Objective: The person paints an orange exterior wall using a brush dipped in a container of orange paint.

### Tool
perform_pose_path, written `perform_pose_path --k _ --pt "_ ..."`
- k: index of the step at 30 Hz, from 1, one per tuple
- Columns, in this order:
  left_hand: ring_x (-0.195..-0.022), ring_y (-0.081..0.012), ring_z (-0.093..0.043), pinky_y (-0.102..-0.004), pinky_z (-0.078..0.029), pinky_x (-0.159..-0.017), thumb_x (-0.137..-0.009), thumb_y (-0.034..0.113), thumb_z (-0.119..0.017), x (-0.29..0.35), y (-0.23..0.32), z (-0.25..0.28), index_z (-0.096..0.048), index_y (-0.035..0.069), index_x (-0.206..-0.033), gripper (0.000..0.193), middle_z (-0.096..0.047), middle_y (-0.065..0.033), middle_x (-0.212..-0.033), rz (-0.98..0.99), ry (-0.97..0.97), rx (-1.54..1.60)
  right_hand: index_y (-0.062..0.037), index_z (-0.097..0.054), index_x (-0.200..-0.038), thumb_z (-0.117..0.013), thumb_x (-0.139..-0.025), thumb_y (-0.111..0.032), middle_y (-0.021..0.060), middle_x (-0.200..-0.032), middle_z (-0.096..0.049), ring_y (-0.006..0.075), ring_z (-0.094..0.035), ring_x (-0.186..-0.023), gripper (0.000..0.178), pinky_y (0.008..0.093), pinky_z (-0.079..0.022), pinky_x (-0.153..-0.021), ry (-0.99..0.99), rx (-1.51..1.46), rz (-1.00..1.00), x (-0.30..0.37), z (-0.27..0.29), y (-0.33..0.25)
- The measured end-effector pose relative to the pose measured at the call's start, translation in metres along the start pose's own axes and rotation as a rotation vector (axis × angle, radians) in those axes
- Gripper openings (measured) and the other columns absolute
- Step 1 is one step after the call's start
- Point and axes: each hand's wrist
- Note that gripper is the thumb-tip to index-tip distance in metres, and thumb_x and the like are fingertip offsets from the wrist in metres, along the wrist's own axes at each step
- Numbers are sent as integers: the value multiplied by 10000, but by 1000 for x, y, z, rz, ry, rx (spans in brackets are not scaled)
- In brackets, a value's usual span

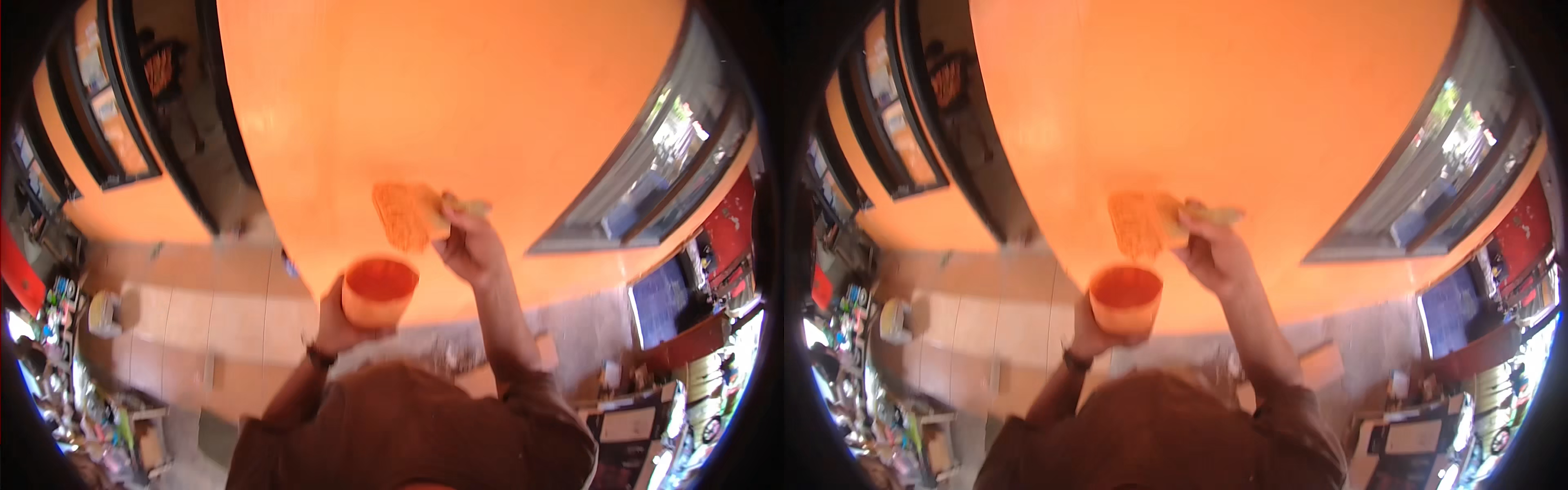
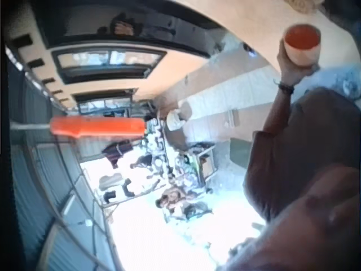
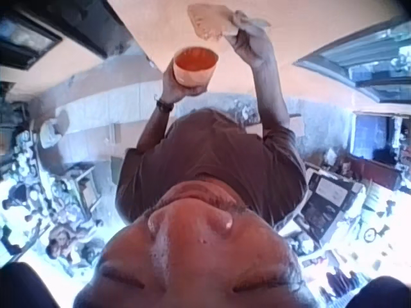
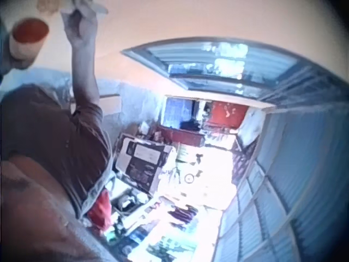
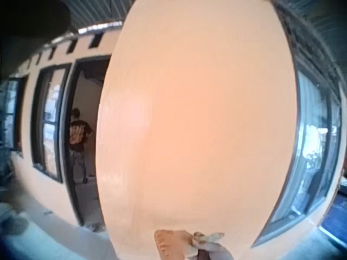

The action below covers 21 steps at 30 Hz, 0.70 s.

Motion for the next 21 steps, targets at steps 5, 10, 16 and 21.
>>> perform_pose_path --k 5,10,16,21 --pt "-1054 -209 -610 -378 -512 -912 -467 265 -958 -11 5 -14 -504 -6 -1224 923 -632 -128 -1130 -138 50 -130 -67 -555 -1008 -594 -868 15 35 -996 -600 151 -603 -985 166 304 -530 -812 -302 266 557 -10 -87 -101" --pt "-983 -195 -631 -360 -531 -853 -470 248 -945 -6 3 -12 -524 -18 -1161 852 -646 -122 -1070 -87 153 -94 -8 -602 -983 -750 -762 -13 10 -906 -604 104 -579 -839 266 235 -501 -753 -312 986 1540 -52 -227 -205" --pt "-921 -206 -639 -341 -543 -776 -604 29 -826 2 -4 -14 -536 38 -1191 655 -641 -96 -1055 -108 184 98 -47 -696 -847 -646 -735 66 107 -838 -697 219 -675 -747 167 288 -541 -678 -562 1232 2410 -90 -389 -289" --pt "-877 -195 -635 -336 -535 -747 -569 -5 -807 0 2 -14 -543 29 -1170 657 -646 -91 -1003 -226 331 20 -60 -708 -871 -626 -762 35 122 -892 -709 253 -689 -796 167 326 -551 -707 -505 1242 2664 -118 -449 -318"
Point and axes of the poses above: each hand's wrist, its own x-axis away from the middle knuckle, its own z-axis out of the back of the hand, y = z × x
